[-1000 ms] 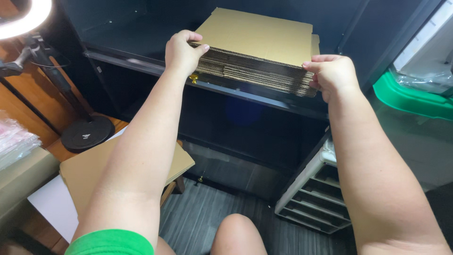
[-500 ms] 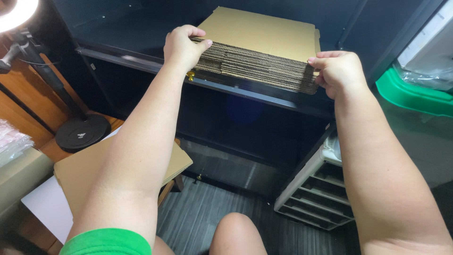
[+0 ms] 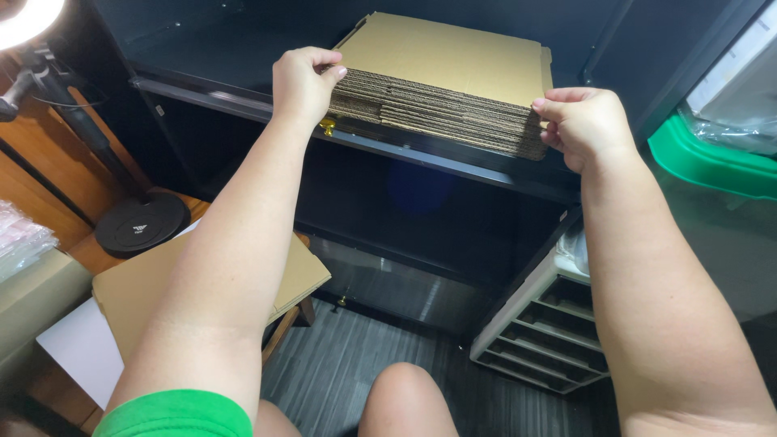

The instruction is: The person sits on the floor and repeatedly picks up flat cardboard sheets from a stack on a low wooden stool. They lift each sheet and place it onto a larger stack of cardboard on a black shelf to their right.

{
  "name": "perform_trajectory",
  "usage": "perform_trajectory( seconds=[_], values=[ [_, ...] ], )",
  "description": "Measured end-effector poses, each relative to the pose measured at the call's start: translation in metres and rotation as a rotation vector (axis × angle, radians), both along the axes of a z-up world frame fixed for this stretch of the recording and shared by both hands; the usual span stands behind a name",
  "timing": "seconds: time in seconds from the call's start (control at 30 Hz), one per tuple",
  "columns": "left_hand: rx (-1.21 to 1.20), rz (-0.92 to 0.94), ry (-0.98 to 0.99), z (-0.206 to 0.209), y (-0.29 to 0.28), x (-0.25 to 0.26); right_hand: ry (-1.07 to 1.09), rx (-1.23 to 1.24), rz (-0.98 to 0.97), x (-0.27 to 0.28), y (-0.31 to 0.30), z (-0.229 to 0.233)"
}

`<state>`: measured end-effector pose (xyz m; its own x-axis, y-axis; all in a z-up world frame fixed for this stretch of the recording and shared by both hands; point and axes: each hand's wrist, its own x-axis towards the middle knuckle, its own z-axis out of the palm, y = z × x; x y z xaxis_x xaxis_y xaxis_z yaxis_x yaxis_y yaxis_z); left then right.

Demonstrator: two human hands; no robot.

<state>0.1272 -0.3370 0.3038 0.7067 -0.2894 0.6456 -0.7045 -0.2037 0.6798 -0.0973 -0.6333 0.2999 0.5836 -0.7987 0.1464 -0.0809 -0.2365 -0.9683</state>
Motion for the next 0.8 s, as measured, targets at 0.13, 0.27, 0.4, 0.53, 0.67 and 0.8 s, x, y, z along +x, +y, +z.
perform_trajectory(
  seconds=[0.13, 0.27, 0.4, 0.53, 0.67, 0.8],
  values=[
    [-0.026, 0.024, 0.003, -0.002, -0.002, 0.000, -0.015, 0.008, 0.029, -0.004, 0.006, 0.002],
    [-0.070, 0.049, 0.037, -0.004, 0.000, -0.001, 0.039, -0.109, 0.014, -0.010, 0.019, 0.004],
    [-0.080, 0.075, 0.031, -0.006, -0.001, -0.001, 0.016, -0.250, 0.031, -0.011, 0.014, -0.004],
    [-0.071, 0.081, -0.025, -0.006, 0.001, 0.000, -0.014, -0.285, 0.022, -0.014, 0.017, -0.006],
    [-0.056, 0.068, -0.005, -0.005, 0.003, -0.002, -0.018, -0.356, -0.002, -0.015, 0.022, -0.006],
    [-0.046, 0.063, -0.014, -0.005, 0.003, -0.002, -0.003, -0.389, -0.029, -0.017, 0.027, -0.006]
  ],
)
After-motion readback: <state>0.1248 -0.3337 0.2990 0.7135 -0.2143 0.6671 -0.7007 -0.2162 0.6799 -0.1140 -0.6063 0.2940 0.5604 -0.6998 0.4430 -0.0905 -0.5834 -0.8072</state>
